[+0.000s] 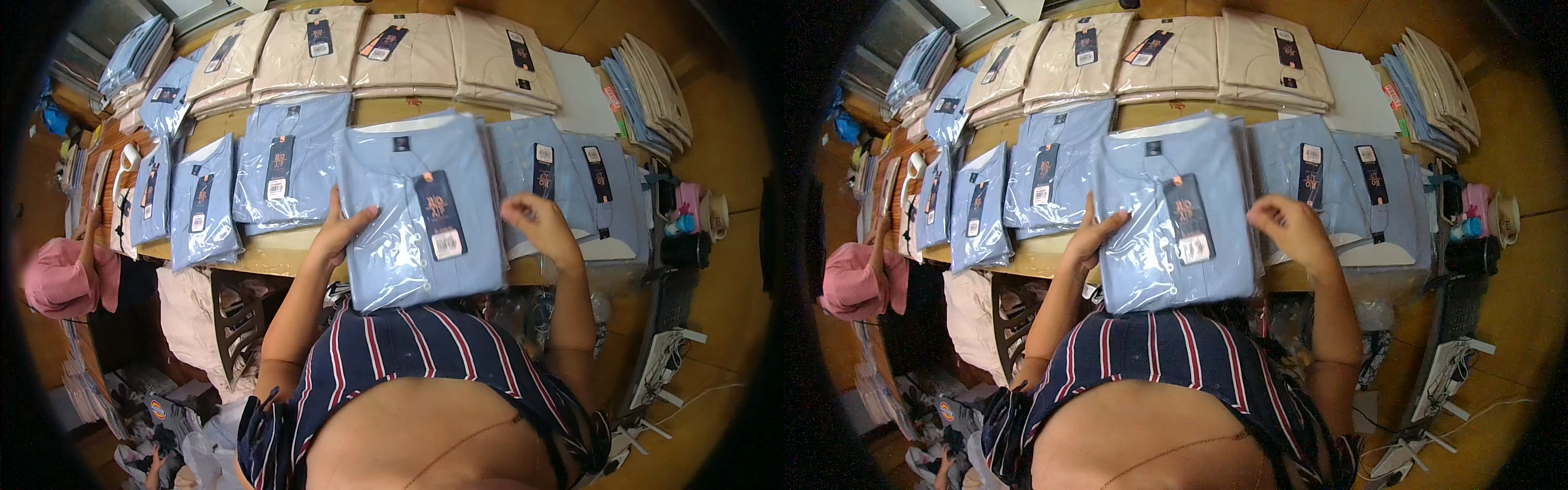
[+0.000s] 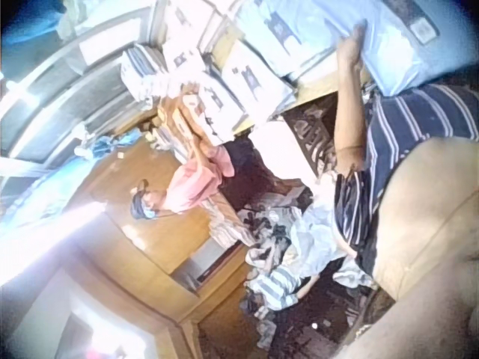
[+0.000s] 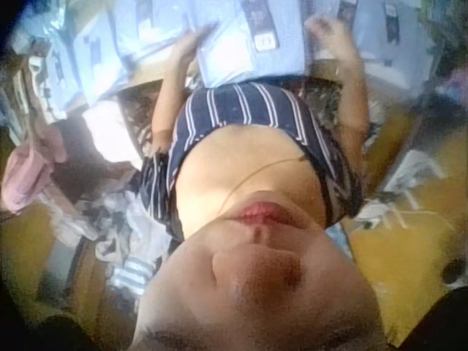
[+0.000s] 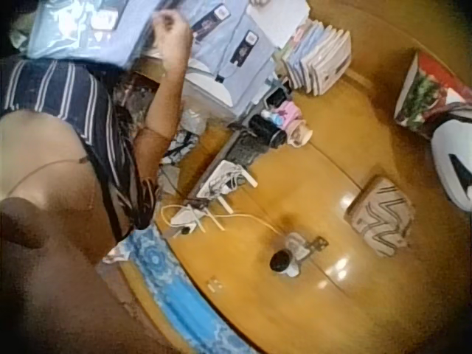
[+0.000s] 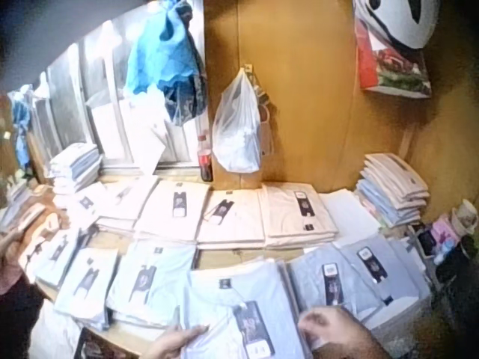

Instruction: The person organizes and bundles packaged light-blue shirts on a table, gathering them into stacks and securing a bundle with a blue elastic band.

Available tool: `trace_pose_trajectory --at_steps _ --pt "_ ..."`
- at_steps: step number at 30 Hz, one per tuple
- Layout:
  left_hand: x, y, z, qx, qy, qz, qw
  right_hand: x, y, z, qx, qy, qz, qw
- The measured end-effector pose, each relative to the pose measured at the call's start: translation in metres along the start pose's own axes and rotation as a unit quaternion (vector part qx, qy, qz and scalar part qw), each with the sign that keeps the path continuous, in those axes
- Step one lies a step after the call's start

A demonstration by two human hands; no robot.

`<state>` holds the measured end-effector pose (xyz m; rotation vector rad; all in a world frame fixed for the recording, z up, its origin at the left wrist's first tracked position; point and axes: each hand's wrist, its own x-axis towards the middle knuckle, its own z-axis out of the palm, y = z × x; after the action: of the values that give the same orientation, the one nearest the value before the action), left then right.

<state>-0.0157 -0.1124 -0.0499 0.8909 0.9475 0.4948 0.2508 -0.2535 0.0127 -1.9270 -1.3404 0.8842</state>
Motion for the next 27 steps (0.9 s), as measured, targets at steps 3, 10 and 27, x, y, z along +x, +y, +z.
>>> trace_pose_trajectory --at_steps 3,10,27 --pt "0.001 0.005 0.015 -0.004 0.043 0.032 0.999 0.013 0.021 0.024 0.224 0.036 0.052 0.973" --pt "0.003 0.018 0.013 0.064 -0.056 0.047 0.995 0.039 0.024 0.056 0.432 -0.057 0.177 0.882" --pt "-0.048 -0.003 -0.043 0.361 -0.085 0.362 0.855 -0.03 0.012 0.057 0.151 0.105 -0.194 0.964"
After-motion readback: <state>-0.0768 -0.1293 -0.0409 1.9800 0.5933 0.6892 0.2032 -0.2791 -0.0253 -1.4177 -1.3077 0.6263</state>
